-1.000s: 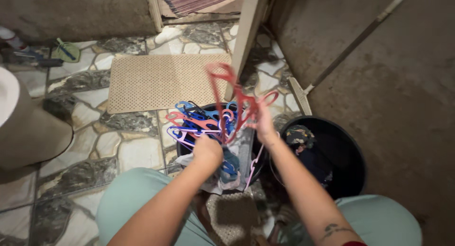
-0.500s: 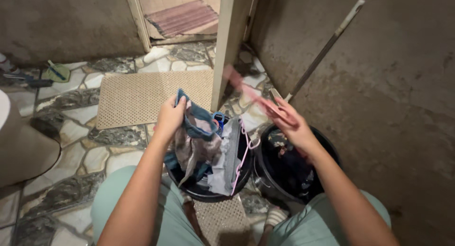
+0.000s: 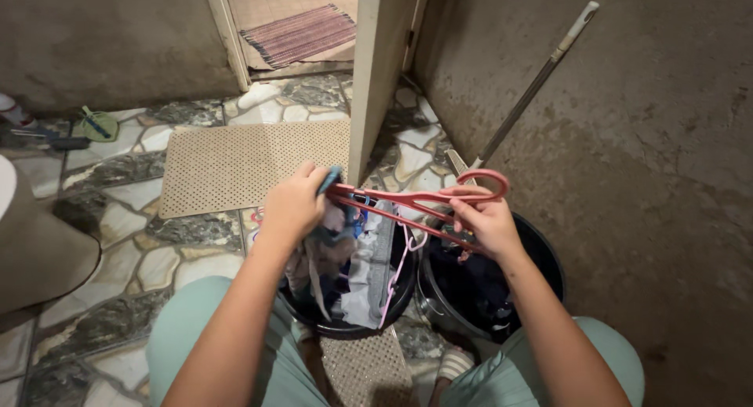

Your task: The person sits on the floor and hangs wet clothes on plastic hangers. They pick up each garment from a bucket, place it on a hanger, and set it aside in a pile.

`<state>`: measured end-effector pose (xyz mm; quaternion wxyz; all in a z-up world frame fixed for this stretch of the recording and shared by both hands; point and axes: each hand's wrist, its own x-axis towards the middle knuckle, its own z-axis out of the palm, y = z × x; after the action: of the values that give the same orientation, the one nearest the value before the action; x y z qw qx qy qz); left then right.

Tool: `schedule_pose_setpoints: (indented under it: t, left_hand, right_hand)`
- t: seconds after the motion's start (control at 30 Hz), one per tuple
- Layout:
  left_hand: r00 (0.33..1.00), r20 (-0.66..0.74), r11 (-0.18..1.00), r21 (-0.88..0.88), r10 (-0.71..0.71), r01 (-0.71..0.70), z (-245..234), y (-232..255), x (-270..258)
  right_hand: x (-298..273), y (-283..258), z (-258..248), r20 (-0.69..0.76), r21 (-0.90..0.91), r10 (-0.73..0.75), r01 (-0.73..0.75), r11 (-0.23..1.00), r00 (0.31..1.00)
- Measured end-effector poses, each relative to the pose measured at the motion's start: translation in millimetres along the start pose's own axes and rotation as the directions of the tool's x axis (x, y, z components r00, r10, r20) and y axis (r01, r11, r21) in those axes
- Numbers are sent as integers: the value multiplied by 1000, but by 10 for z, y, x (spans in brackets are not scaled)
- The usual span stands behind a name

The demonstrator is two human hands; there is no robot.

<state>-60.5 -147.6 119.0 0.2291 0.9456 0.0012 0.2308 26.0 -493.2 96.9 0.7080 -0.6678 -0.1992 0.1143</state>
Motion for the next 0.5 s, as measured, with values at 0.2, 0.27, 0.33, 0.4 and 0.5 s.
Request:
schedule_pose_setpoints:
  t: [0.2,0.27,0.33,0.4,0.5]
  left_hand:
    - [861,-190,880,35,471,-474,-103,668,-15]
    - [751,-359,819,78,554,-568,-172,660,4]
    - [787,-266,827,77,556,-557,-173,613,40]
    - [898,103,899,58,427,-434,-106,538,84]
    - [920,104,925,8,377,-380,84,478,96]
  right_hand:
    - [-80,-42,317,-51,21,-2,3,1000,999]
    - [-107,-118,352,-120,113,86,-73,991,989]
    - [-121,-256,290,0,85,48,-48,995,999]
    - [-109,-332,283,42,14,29,-30,999,999]
    - [-95,-307,347,-80,-458,-284,218,862,956]
